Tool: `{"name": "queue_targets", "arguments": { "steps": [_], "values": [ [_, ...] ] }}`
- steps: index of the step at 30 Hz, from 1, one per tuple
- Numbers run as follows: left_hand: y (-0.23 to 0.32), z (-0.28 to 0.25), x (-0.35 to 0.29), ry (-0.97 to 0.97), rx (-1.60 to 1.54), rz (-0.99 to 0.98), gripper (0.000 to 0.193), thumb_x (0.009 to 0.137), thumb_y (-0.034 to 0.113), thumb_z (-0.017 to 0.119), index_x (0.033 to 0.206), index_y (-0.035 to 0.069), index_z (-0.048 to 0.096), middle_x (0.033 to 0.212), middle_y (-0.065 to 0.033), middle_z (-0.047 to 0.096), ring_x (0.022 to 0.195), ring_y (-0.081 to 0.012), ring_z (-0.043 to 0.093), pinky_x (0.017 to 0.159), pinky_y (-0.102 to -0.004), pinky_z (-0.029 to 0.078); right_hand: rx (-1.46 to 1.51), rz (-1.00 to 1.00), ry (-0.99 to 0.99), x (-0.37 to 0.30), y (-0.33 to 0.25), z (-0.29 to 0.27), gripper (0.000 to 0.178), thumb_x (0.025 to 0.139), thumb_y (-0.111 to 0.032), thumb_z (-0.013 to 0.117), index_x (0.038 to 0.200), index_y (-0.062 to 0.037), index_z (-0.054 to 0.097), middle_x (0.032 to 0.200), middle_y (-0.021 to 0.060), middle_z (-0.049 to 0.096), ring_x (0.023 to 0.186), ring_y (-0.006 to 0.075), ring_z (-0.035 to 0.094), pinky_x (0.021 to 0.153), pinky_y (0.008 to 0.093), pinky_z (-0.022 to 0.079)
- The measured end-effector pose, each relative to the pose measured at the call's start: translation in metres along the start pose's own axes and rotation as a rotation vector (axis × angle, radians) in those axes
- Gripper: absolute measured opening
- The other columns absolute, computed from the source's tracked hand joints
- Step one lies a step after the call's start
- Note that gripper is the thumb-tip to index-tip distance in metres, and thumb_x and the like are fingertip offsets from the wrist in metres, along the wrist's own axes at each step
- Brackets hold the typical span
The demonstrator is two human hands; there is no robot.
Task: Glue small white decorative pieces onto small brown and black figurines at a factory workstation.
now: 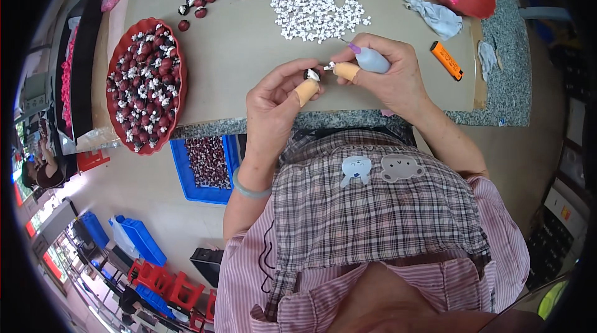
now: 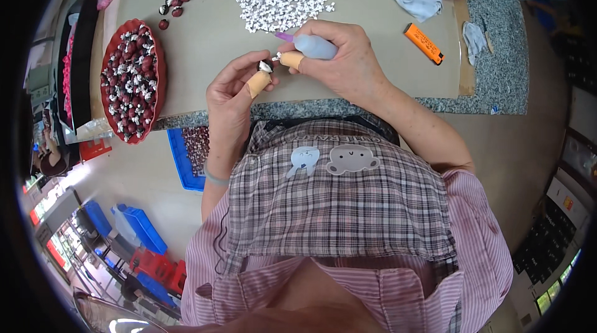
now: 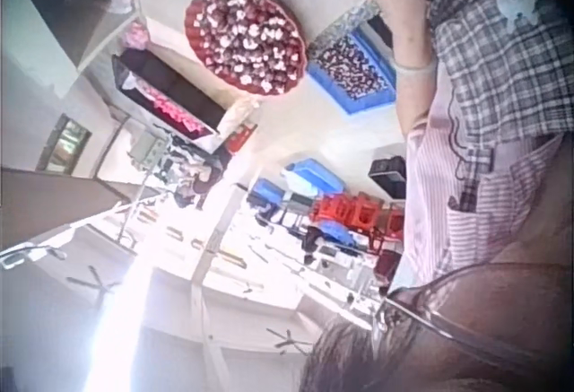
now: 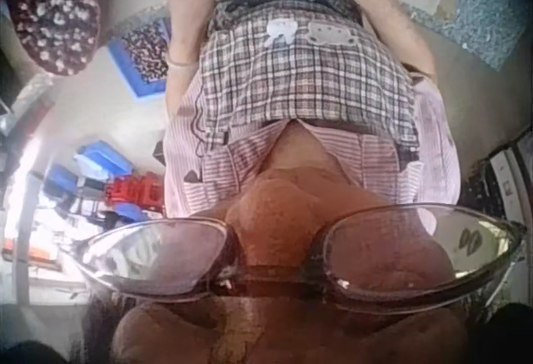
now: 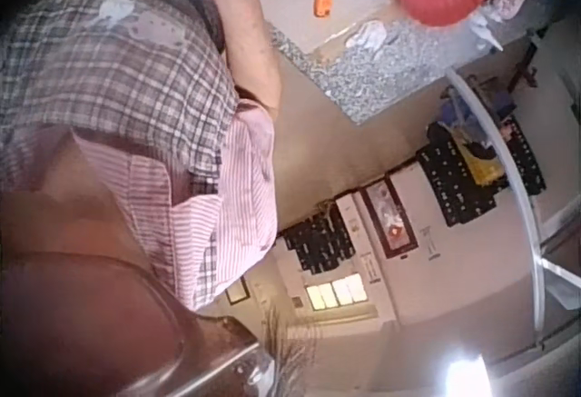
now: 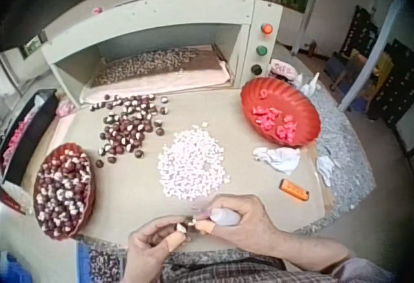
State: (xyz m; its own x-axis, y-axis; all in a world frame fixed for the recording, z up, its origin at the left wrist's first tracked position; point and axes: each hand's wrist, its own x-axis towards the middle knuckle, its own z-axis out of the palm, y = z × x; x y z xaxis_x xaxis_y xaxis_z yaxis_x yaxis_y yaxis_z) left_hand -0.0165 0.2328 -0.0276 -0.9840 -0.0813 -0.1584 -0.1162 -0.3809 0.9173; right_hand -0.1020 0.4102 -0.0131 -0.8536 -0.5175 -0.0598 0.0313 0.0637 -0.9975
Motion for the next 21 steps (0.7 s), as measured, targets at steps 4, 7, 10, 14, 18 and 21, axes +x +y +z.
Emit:
{"name": "queue_targets", "arguments": {
  "steps": [4, 7, 10, 14, 18, 21],
  "values": [
    [0.001, 0.000, -0.002, 0.025, 0.081, -0.020, 0.030, 0.087, -0.006, 0.058, 0.117, -0.007, 0.058, 0.104, -0.0127, 0.065, 0.090, -0.0159, 0.064, 0.082, -0.0257, 0.053, -0.077, -0.033, 0.018, -0.001, 0.003, 0.007, 0.012, 0.078, -0.008, 0.074, 0.083, -0.0011, 0.066, 0.076, 0.0026, 0.066, 0.071, 0.0086, 0.061, 0.065, 0.0243, 0.049],
    [0.001, 0.001, -0.002, 0.025, 0.150, 0.013, 0.030, 0.086, -0.007, 0.059, 0.116, -0.006, 0.060, 0.102, -0.0110, 0.064, 0.091, -0.0157, 0.064, 0.081, -0.0253, 0.053, -0.205, -0.131, 0.019, -0.003, 0.004, 0.009, 0.014, 0.077, -0.011, 0.075, 0.084, -0.0019, 0.067, 0.074, 0.0034, 0.066, 0.068, 0.0094, 0.060, 0.062, 0.0246, 0.048],
    [-0.002, 0.000, -0.002, 0.042, 0.229, 0.074, 0.028, 0.085, -0.007, 0.060, 0.112, -0.003, 0.063, 0.100, -0.0096, 0.064, 0.089, -0.0154, 0.064, 0.079, -0.0253, 0.054, -0.283, -0.129, 0.000, -0.003, 0.002, 0.010, 0.013, 0.077, -0.010, 0.075, 0.084, -0.0018, 0.067, 0.074, 0.0044, 0.066, 0.066, 0.0109, 0.061, 0.061, 0.0255, 0.049],
    [-0.004, 0.000, 0.000, 0.067, 0.476, 0.195, 0.027, 0.081, -0.008, 0.060, 0.106, 0.001, 0.068, 0.098, -0.0091, 0.066, 0.085, -0.0149, 0.065, 0.074, -0.0256, 0.054, -0.363, -0.129, -0.055, -0.003, 0.000, 0.009, 0.013, 0.075, 0.000, 0.072, 0.087, 0.0002, 0.066, 0.082, 0.0051, 0.067, 0.074, 0.0119, 0.065, 0.066, 0.0255, 0.051],
    [-0.009, 0.001, 0.002, 0.088, 0.618, 0.331, 0.026, 0.080, -0.008, 0.060, 0.103, 0.001, 0.069, 0.097, -0.0094, 0.066, 0.082, -0.0152, 0.066, 0.072, -0.0260, 0.054, -0.307, -0.112, -0.012, -0.006, 0.009, 0.014, 0.011, 0.075, -0.004, 0.073, 0.084, -0.0004, 0.066, 0.077, 0.0050, 0.066, 0.071, 0.0137, 0.064, 0.064, 0.0258, 0.050],
    [-0.008, -0.001, 0.005, 0.081, 0.622, 0.338, 0.025, 0.080, -0.008, 0.060, 0.103, 0.000, 0.068, 0.098, -0.0097, 0.066, 0.084, -0.0158, 0.065, 0.072, -0.0263, 0.054, -0.227, -0.106, 0.006, -0.005, 0.014, 0.016, 0.013, 0.075, -0.007, 0.074, 0.084, -0.0017, 0.067, 0.077, 0.0055, 0.066, 0.069, 0.0147, 0.063, 0.063, 0.0275, 0.050]
  ]
}}
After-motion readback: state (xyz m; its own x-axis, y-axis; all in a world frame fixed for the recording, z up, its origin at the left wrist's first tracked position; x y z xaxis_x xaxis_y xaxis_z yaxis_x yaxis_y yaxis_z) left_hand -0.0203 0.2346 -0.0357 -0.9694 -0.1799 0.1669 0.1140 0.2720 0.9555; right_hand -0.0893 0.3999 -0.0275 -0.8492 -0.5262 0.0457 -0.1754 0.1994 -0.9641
